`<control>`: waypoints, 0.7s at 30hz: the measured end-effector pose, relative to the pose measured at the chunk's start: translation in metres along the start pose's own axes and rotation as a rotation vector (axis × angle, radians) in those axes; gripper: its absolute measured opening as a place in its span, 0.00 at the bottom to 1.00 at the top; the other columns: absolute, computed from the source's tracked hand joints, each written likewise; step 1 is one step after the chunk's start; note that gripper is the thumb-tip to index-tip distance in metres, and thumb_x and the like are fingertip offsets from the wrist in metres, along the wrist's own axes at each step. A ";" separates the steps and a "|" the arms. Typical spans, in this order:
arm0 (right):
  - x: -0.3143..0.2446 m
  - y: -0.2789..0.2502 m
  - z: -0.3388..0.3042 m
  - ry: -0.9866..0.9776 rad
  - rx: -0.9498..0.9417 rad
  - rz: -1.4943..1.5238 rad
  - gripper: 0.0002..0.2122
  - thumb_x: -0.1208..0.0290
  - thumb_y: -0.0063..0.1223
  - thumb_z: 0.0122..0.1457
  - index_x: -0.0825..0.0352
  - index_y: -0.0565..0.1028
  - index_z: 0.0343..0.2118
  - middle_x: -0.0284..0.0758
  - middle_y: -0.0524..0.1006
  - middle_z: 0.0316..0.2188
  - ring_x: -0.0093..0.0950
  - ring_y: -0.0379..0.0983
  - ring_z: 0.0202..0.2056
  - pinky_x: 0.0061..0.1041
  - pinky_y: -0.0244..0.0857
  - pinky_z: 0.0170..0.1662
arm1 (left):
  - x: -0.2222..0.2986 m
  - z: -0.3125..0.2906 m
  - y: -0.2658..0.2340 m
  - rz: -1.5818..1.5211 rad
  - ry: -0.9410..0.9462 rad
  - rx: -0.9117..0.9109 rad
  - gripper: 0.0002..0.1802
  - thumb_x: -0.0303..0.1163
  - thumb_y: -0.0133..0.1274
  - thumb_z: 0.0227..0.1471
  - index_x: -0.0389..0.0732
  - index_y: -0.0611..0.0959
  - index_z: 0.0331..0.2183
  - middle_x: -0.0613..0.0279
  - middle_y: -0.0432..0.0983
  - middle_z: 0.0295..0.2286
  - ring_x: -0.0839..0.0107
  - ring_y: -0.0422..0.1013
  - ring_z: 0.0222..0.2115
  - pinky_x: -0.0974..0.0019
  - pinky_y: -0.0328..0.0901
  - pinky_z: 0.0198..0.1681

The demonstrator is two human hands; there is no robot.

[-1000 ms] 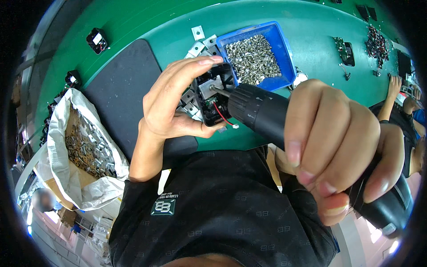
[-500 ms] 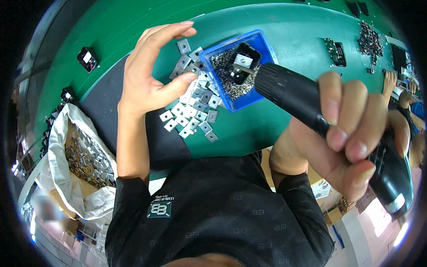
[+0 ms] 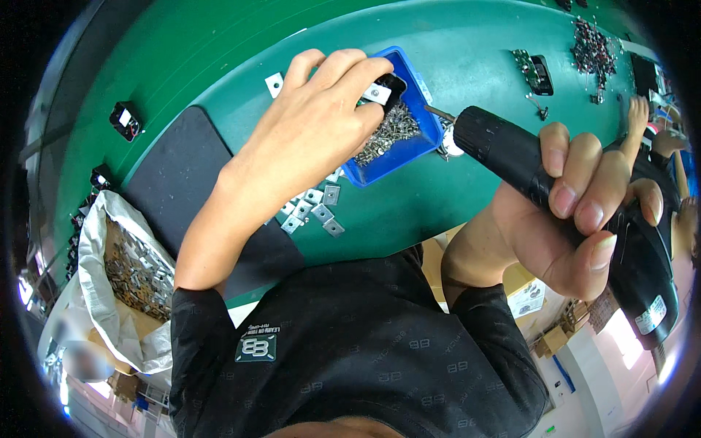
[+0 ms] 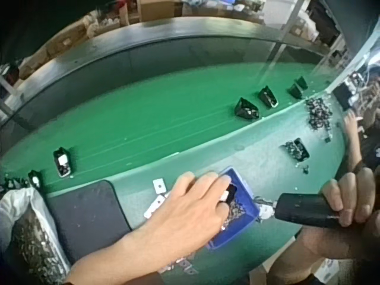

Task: Screw components into a small plastic housing using an electric screwdriver.

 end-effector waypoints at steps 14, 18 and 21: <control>0.024 -0.002 -0.005 0.003 0.023 0.000 0.21 0.70 0.51 0.52 0.54 0.67 0.51 0.26 0.71 0.29 0.22 0.64 0.29 0.31 0.57 0.41 | -0.048 -0.020 -0.086 0.052 -0.173 0.301 0.07 0.29 0.62 0.39 0.44 0.81 0.26 0.67 0.76 0.43 0.63 0.71 0.44 0.62 0.61 0.48; 0.059 0.011 -0.007 -0.039 0.109 -0.026 0.23 0.77 0.49 0.52 0.59 0.63 0.54 0.30 0.69 0.27 0.25 0.65 0.27 0.35 0.63 0.39 | -0.102 -0.039 -0.088 0.425 -0.274 0.329 0.05 0.29 0.62 0.44 0.43 0.82 0.28 0.67 0.77 0.41 0.67 0.72 0.42 0.61 0.61 0.46; 0.082 0.021 -0.003 -0.037 0.147 -0.025 0.24 0.78 0.51 0.52 0.62 0.62 0.53 0.30 0.68 0.24 0.25 0.66 0.24 0.35 0.65 0.36 | -0.147 -0.069 -0.064 0.378 -0.316 0.286 0.09 0.31 0.64 0.38 0.46 0.81 0.27 0.70 0.76 0.39 0.66 0.70 0.43 0.60 0.57 0.46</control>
Point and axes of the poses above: each hand's wrist, its own z-axis towards the middle knuckle, its own y-axis out of the palm, x = y × z, the point moved 8 cm from there along z, towards the middle knuckle
